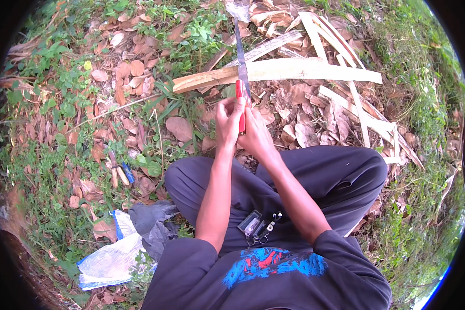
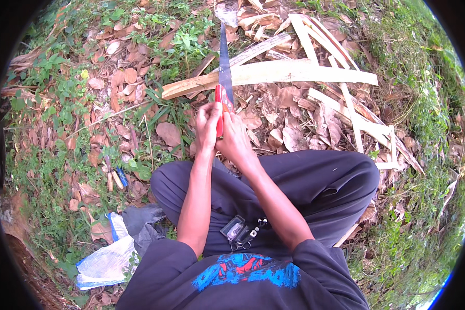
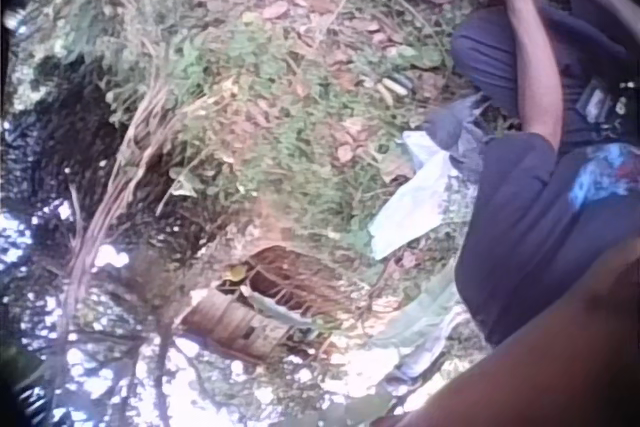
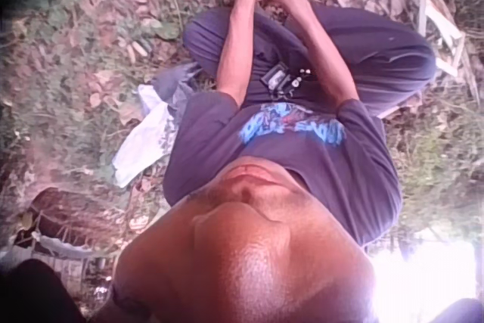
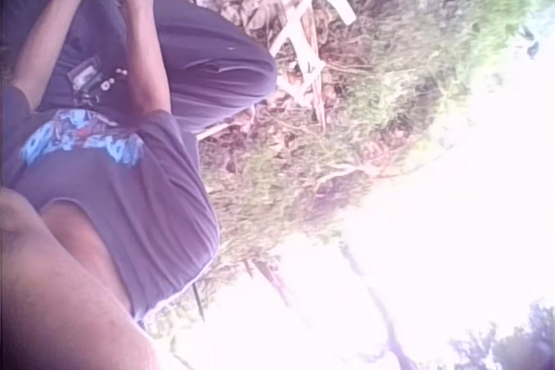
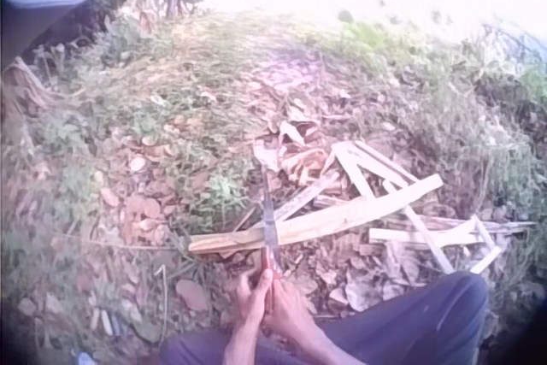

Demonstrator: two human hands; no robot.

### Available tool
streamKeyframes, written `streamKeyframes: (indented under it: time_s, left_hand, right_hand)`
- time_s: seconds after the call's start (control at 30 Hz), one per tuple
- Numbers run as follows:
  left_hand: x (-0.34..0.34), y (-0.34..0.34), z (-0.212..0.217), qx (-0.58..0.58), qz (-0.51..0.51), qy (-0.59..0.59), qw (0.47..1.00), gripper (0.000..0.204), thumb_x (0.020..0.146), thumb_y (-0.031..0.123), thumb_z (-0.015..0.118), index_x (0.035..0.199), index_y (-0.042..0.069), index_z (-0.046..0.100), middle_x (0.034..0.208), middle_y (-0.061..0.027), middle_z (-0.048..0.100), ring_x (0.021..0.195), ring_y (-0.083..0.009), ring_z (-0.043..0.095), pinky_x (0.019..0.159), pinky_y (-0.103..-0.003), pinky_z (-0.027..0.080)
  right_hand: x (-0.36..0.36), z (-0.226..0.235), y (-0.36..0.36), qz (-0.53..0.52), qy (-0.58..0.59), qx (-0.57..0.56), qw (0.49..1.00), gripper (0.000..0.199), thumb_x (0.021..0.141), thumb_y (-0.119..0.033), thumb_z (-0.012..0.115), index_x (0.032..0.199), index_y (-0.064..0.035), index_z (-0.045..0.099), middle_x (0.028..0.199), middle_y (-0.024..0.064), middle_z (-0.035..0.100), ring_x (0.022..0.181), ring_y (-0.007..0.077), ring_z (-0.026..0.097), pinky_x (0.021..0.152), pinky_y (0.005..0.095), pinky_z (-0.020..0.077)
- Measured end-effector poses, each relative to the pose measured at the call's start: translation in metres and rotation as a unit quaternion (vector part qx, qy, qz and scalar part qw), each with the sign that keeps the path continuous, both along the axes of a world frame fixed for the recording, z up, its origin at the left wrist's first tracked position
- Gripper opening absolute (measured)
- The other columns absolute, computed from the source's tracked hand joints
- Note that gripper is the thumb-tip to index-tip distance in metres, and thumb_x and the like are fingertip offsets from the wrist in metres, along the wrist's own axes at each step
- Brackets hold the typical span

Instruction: The person sits on the ground and uses a red hand saw to cut a piece of light-colored wood into smaller strips. They hold the wood with one hand and saw with the other, creating a pile of cut pieces.

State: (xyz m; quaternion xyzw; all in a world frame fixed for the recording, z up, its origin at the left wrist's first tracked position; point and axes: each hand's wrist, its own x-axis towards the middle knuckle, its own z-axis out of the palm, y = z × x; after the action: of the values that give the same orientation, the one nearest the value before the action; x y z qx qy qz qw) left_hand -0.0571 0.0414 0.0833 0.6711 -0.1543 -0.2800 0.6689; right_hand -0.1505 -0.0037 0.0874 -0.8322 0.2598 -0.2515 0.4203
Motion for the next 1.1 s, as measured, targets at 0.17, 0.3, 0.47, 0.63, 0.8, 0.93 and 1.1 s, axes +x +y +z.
streamKeyframes:
  time_s: [0.17, 0.3, 0.47, 0.63, 0.8, 0.93, 1.1]
  left_hand:
    - [-0.003, 0.010, 0.004, 0.030, -0.031, 0.095, 0.995, 0.028, 0.096, 0.030, 0.066, 0.097, 0.003, 0.063, 0.087, -0.0048, 0.068, 0.081, -0.0096, 0.064, 0.068, -0.026, 0.052]
    - [-0.052, 0.003, -0.010, 0.025, -0.026, 0.038, 0.999, 0.028, 0.094, 0.030, 0.068, 0.094, 0.004, 0.059, 0.084, -0.0034, 0.068, 0.075, -0.0111, 0.066, 0.064, -0.026, 0.052]
    - [-0.114, 0.027, -0.038, 0.207, -0.042, -0.113, 0.971, 0.046, 0.076, 0.014, 0.078, 0.110, 0.001, 0.051, 0.108, -0.0167, 0.051, 0.101, -0.0312, 0.059, 0.091, -0.042, 0.047]
    - [-0.111, 0.014, -0.059, 0.234, -0.043, -0.303, 0.923, 0.032, 0.079, 0.012, 0.071, 0.103, 0.000, 0.055, 0.104, -0.0181, 0.054, 0.096, -0.0328, 0.059, 0.085, -0.045, 0.047]
    - [-0.091, 0.030, -0.035, 0.076, -0.017, -0.126, 0.989, 0.016, 0.091, 0.017, 0.061, 0.096, 0.003, 0.058, 0.078, -0.0086, 0.059, 0.072, -0.0209, 0.059, 0.070, -0.035, 0.048]
    - [-0.062, 0.043, 0.002, 0.007, -0.038, -0.166, 0.985, 0.026, 0.093, 0.025, 0.067, 0.097, 0.002, 0.055, 0.079, -0.0052, 0.064, 0.069, -0.0121, 0.060, 0.066, -0.030, 0.049]
    - [-0.066, 0.027, -0.005, -0.005, -0.016, -0.107, 0.994, 0.022, 0.096, 0.021, 0.062, 0.094, 0.001, 0.055, 0.068, -0.0038, 0.057, 0.064, -0.0131, 0.058, 0.064, -0.028, 0.048]
  right_hand:
    - [-0.036, 0.057, -0.071, 0.174, 0.210, 0.021, 0.962, 0.029, 0.082, -0.011, 0.066, 0.108, 0.0028, 0.064, 0.102, 0.0210, 0.067, 0.100, 0.0363, 0.066, 0.089, 0.0433, 0.0522]
    - [-0.038, 0.032, -0.118, 0.040, 0.123, 0.049, 0.990, 0.017, 0.083, -0.005, 0.061, 0.096, 0.0007, 0.070, 0.085, 0.0203, 0.072, 0.086, 0.0343, 0.071, 0.084, 0.0414, 0.0553]
    - [-0.058, -0.001, -0.202, -0.143, 0.130, -0.033, 0.981, 0.026, 0.083, -0.006, 0.060, 0.108, -0.0031, 0.066, 0.105, 0.0183, 0.068, 0.099, 0.0307, 0.066, 0.094, 0.0432, 0.0506]
    - [-0.009, -0.035, -0.239, 0.031, 0.234, -0.298, 0.925, 0.075, 0.074, -0.038, 0.082, 0.138, -0.0155, 0.051, 0.137, 0.0134, 0.053, 0.129, 0.0324, 0.050, 0.114, 0.0477, 0.0342]
    - [0.007, -0.036, -0.257, 0.101, 0.294, -0.295, 0.904, 0.076, 0.075, -0.064, 0.074, 0.130, -0.0144, 0.059, 0.127, 0.0121, 0.059, 0.119, 0.0300, 0.056, 0.098, 0.0477, 0.0485]
    - [0.003, -0.038, -0.244, 0.103, 0.336, -0.239, 0.905, 0.076, 0.078, -0.066, 0.068, 0.130, -0.0119, 0.058, 0.133, 0.0158, 0.055, 0.121, 0.0299, 0.056, 0.099, 0.0484, 0.0490]
    - [0.010, -0.050, -0.241, 0.089, 0.324, -0.265, 0.904, 0.086, 0.084, -0.076, 0.048, 0.127, -0.0016, 0.055, 0.134, 0.0213, 0.055, 0.113, 0.0316, 0.059, 0.083, 0.0454, 0.0535]
